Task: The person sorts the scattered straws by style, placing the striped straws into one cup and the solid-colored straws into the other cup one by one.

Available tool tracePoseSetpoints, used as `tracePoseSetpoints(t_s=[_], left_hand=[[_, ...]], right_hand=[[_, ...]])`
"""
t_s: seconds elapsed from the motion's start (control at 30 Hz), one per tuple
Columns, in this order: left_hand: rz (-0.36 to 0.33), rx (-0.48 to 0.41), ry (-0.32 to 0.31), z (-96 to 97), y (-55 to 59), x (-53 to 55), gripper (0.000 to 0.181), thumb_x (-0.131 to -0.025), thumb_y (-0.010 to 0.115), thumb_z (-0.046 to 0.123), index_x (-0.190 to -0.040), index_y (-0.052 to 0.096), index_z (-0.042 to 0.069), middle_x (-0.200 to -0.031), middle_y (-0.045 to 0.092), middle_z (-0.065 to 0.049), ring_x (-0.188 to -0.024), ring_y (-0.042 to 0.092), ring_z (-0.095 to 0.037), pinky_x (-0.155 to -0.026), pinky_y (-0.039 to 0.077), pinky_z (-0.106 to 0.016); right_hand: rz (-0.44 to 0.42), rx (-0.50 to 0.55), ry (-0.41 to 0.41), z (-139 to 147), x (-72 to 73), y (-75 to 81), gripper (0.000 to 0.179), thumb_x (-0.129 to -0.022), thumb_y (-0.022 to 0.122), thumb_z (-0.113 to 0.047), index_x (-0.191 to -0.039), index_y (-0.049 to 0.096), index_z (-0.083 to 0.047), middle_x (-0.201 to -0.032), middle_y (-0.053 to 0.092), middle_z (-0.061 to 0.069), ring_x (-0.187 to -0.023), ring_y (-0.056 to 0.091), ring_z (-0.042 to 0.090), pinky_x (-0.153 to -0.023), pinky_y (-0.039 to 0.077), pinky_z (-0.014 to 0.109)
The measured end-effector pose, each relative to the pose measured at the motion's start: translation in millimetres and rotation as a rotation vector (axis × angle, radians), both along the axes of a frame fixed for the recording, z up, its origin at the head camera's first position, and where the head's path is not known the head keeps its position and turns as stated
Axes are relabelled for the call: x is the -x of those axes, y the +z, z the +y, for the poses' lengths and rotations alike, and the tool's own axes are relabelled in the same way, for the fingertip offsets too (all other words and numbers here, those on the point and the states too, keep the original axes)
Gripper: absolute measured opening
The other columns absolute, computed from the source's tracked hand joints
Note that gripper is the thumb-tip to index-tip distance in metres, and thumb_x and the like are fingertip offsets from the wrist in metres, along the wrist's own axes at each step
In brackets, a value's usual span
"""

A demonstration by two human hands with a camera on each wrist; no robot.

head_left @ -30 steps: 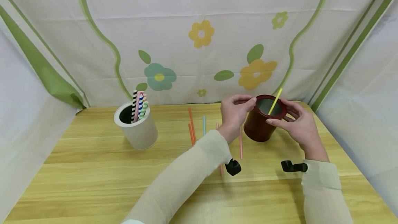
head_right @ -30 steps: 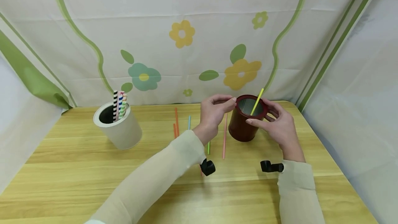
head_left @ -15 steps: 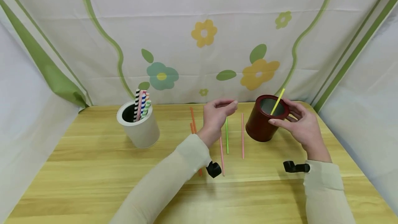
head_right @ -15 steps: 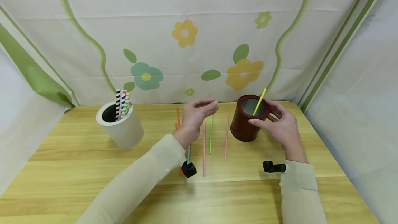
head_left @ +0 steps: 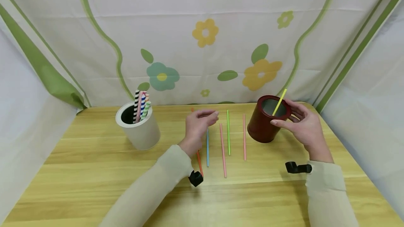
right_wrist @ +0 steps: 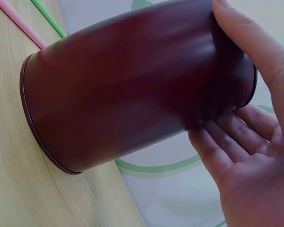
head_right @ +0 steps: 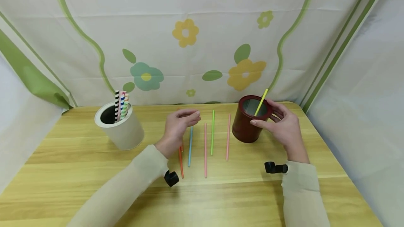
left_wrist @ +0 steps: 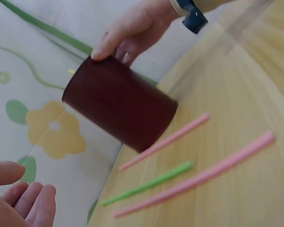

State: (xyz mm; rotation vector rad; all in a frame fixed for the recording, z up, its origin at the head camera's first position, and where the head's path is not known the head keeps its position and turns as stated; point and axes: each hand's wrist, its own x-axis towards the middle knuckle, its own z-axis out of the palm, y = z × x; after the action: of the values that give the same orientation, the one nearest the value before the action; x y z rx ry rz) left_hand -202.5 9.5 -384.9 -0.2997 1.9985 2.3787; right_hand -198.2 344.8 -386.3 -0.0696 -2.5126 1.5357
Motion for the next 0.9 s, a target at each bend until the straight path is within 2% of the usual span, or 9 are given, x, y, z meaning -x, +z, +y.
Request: tracePoseSetpoints(t_s=[0.13, 0.27, 0.43, 0.6, 0.77, 0.9], left_hand=[[-0.032, 0.061, 0.064, -18.9, -8.1, 3.3, 0.017, -0.095, 0.084, 0.014, -0.109, 0.082, 0.005, -0.108, 0.081, -0.011, -0.095, 0.079, -0.022, -0.101, 0.066, -0.043], [-0.072, 0.114, 0.115, -37.1, -15.5, 1.9, 0.018, -0.093, 0.086, 0.016, -0.108, 0.083, 0.006, -0.107, 0.080, -0.009, -0.094, 0.078, -0.021, -0.100, 0.066, -0.043], [-0.106, 0.167, 0.167, -54.9, -27.4, 0.2, 0.018, -0.092, 0.087, 0.014, -0.107, 0.082, 0.005, -0.101, 0.078, -0.009, -0.093, 0.076, -0.023, -0.097, 0.066, -0.043], [-0.167, 0.199, 0.208, -68.3, -38.7, 0.0, 0.019, -0.092, 0.087, 0.015, -0.107, 0.079, 0.005, -0.101, 0.076, -0.007, -0.093, 0.074, -0.021, -0.092, 0.066, -0.038], [-0.185, 0.279, 0.203, -77.3, -45.5, 0.0, 0.022, -0.090, 0.089, 0.020, -0.106, 0.080, 0.008, -0.101, 0.077, -0.005, -0.087, 0.073, -0.017, -0.082, 0.061, -0.027], [-0.173, 0.403, 0.154, -80.8, -47.9, 0.9, 0.024, -0.089, 0.090, 0.025, -0.104, 0.082, 0.009, -0.101, 0.079, -0.006, -0.087, 0.070, -0.017, -0.082, 0.058, -0.027]], right_hand=[[0.002, 0.005, -0.003, -1, 0.1, 0.8, 0.088, -0.082, 0.097, -0.021, -0.159, 0.054, -0.018, -0.143, 0.061, -0.014, -0.123, 0.060, -0.006, -0.097, 0.054, 0.004], [-0.009, 0.006, 0.001, -2, -1.0, 1.1, 0.088, -0.082, 0.097, -0.021, -0.159, 0.054, -0.019, -0.141, 0.060, -0.017, -0.123, 0.060, -0.006, -0.097, 0.055, 0.006], [-0.010, -0.001, -0.010, -2, -1.8, 2.4, 0.089, -0.083, 0.097, -0.022, -0.160, 0.053, -0.018, -0.149, 0.061, -0.005, -0.123, 0.060, -0.007, -0.097, 0.054, 0.005], [-0.017, 0.003, -0.008, -2, -0.9, 2.1, 0.089, -0.083, 0.096, -0.022, -0.160, 0.052, -0.019, -0.150, 0.060, -0.006, -0.125, 0.059, -0.006, -0.096, 0.054, 0.004], [-0.018, 0.002, -0.004, -2, -1.8, 2.7, 0.089, -0.084, 0.096, -0.022, -0.161, 0.052, -0.019, -0.153, 0.059, -0.006, -0.127, 0.058, -0.006, -0.096, 0.054, 0.005], [-0.017, 0.007, -0.005, -2, -2.6, 2.8, 0.088, -0.084, 0.095, -0.021, -0.161, 0.052, -0.018, -0.152, 0.059, -0.007, -0.127, 0.057, -0.006, -0.097, 0.054, 0.005]])
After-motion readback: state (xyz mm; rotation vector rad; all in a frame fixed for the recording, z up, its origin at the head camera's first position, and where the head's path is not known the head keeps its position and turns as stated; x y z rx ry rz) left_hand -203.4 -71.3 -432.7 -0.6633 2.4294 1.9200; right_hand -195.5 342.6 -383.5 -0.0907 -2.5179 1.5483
